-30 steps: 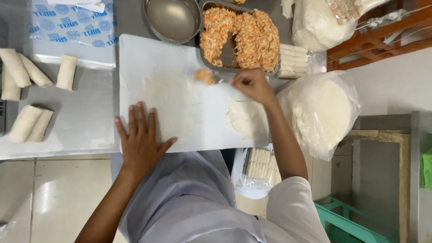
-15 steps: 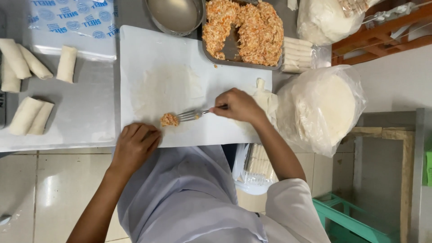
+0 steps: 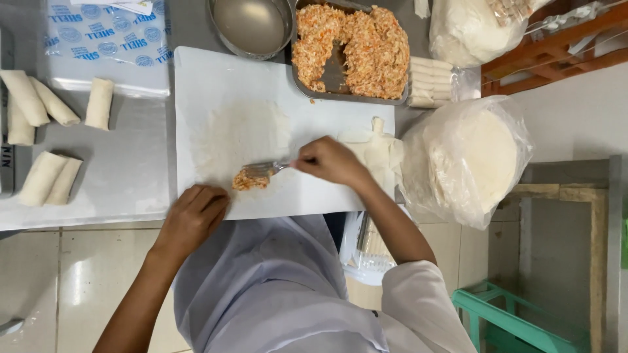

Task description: A person is manually wrapping food rolls by placing a portion of meat filling onto a wrapper and rolling it tightly on a white board.

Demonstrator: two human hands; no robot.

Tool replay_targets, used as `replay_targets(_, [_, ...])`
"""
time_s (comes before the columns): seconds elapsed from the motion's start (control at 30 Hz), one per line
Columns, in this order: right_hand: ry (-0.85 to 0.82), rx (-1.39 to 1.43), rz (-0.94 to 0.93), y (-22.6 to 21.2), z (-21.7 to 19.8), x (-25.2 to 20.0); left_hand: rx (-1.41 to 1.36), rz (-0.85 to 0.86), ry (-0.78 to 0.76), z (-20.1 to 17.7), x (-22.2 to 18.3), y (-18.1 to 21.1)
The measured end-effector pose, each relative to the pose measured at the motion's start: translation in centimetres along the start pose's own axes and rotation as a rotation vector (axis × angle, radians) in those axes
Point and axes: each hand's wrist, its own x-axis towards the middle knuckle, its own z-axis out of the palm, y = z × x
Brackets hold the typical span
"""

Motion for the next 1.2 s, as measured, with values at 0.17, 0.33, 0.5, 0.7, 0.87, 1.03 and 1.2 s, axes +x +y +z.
replay_targets(0.17, [-0.035,0.008,0.002,0.6,0.5,0.0,0.102,0.04,0.03,0.4,-0.6,-0.7])
replay_targets(0.33, [0.386,-0.223,0.198,2.0,-8.7,-2.4,0.162,0.056,-0.017,1.2,-1.2,-1.8])
replay_targets(0.5, [0.652,-0.614,0.295,6.9,-8.2,4.3,0.155,0.048,0.022,1.4,2.2,-2.7])
replay_targets(0.7, [0.917,-0.738,-0.146,12.0,-0.5,9.1,0.295,0.025,0.109,2.3,6.4,-2.2])
replay_targets(0.87, [0.581,-0.146,-0.579,0.0,8.4,4.9,0.285,-0.001,0.007,4.0,5.8,-1.2])
replay_targets(1.03, [0.574,-0.032,-0.518,-2.4,11.1,3.2,0.165,0.007,-0.178,3.9,4.7,-1.5])
replay_targets(1.2, [0.675,-0.024,-0.556,-0.7,11.6,2.0,0.103,-0.025,-0.199,1.2,5.0,-1.5])
